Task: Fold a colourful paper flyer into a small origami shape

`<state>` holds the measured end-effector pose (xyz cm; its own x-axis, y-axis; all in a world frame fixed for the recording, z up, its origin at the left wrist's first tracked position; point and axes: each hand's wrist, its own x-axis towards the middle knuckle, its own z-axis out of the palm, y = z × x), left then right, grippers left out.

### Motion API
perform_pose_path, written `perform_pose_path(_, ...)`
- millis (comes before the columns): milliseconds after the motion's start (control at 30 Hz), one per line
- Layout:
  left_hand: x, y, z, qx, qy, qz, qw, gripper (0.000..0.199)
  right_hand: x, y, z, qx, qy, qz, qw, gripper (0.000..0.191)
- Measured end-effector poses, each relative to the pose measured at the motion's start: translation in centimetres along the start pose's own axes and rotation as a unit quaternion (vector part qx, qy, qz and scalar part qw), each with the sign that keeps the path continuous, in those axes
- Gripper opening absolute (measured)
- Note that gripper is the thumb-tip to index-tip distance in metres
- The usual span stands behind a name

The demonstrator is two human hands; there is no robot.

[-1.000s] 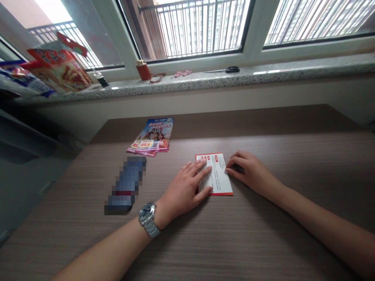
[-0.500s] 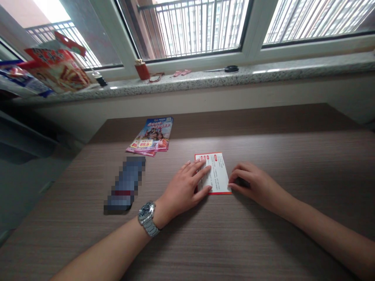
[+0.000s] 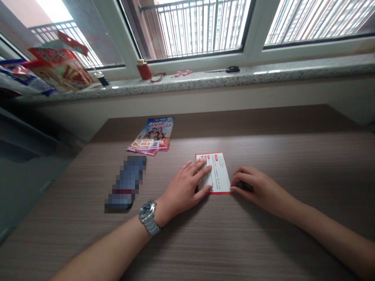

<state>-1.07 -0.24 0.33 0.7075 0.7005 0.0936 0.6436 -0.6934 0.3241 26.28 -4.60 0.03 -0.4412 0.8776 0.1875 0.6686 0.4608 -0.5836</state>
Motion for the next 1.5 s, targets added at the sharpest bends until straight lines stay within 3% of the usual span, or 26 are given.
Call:
perform_pose_path(333,0.0,-0.1,0.1,-0.01,0.005,0.004,1.0,0.056,1.7,1.3,0.3,-0.029,0.053,0.006,0.998,0.006)
perform_pose_path(1200,0.0,-0.2,0.2,0.002,0.0,0.005,1.0,0.058,7.2,4.2,-0.1,-0.055,0.103,0.041,0.992,0.009)
perform_pose_path(1500,0.0,-0.1,0.2,0.004,0.003,0.005,1.0,0.056,7.9,4.5,0.1,-0.063,0.113,0.044,0.991,0.012)
